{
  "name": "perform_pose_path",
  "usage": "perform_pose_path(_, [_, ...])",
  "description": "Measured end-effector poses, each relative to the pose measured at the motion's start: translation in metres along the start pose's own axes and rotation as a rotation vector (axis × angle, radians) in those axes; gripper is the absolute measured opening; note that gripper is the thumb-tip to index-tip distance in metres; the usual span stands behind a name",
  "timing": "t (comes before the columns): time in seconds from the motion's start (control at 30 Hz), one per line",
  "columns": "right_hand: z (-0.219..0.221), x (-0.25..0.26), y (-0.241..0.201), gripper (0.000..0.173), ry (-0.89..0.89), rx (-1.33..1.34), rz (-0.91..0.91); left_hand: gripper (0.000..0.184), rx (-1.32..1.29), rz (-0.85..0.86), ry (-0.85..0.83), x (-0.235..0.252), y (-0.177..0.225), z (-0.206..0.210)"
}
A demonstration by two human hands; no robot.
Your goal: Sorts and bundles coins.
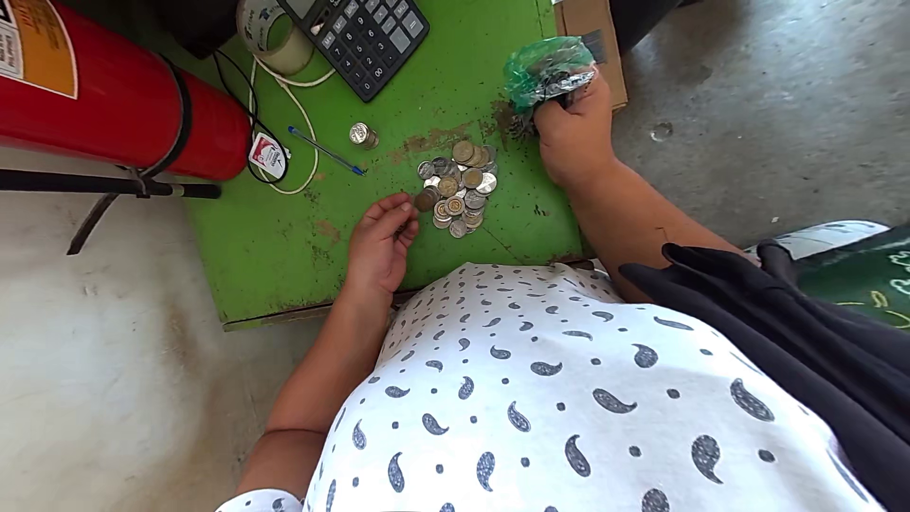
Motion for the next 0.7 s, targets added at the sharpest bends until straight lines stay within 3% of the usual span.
perform_pose_path(0.07, [0.000,0.001,0.000,0.031,0.002,0.004,0.000,0.010,0.377,0.194,0.083,0.002,0.014,-0.001])
perform_pose_path(0.17, [0.001,0.001,-0.002,0.031,-0.016,-0.020,0.019,0.025,0.921,0.453,0.208,0.004,0.027,0.006])
perform_pose_path(0.3, [0.002,0.001,-0.002,0.031,-0.019,-0.037,0.022,0.029,1.260,0.569,0.312,0.008,0.029,0.020])
perform_pose_path(0.4, [0.001,0.001,-0.002,0.032,-0.009,-0.045,0.019,0.025,1.245,0.541,0.290,0.011,0.032,0.022])
perform_pose_path(0.53, [0.001,0.001,-0.003,0.030,-0.011,-0.043,0.020,0.015,0.868,0.313,0.069,0.018,0.034,0.010])
perform_pose_path(0.6, [0.001,0.001,-0.001,0.031,-0.010,-0.028,0.018,0.017,0.630,0.185,-0.045,0.018,0.033,0.007])
perform_pose_path(0.7, [0.002,0.001,-0.003,0.031,-0.012,-0.035,0.011,0.025,0.565,0.154,-0.087,0.018,0.036,0.004])
Point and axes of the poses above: each hand's wrist, its own x-axis towards the middle knuckle, its own z-axis out of the palm, y = z × x, the point moved 7 cm from there along x, towards the middle knuckle, and after that the axes turned 15 degrees about -z, right-handed, at the moved point
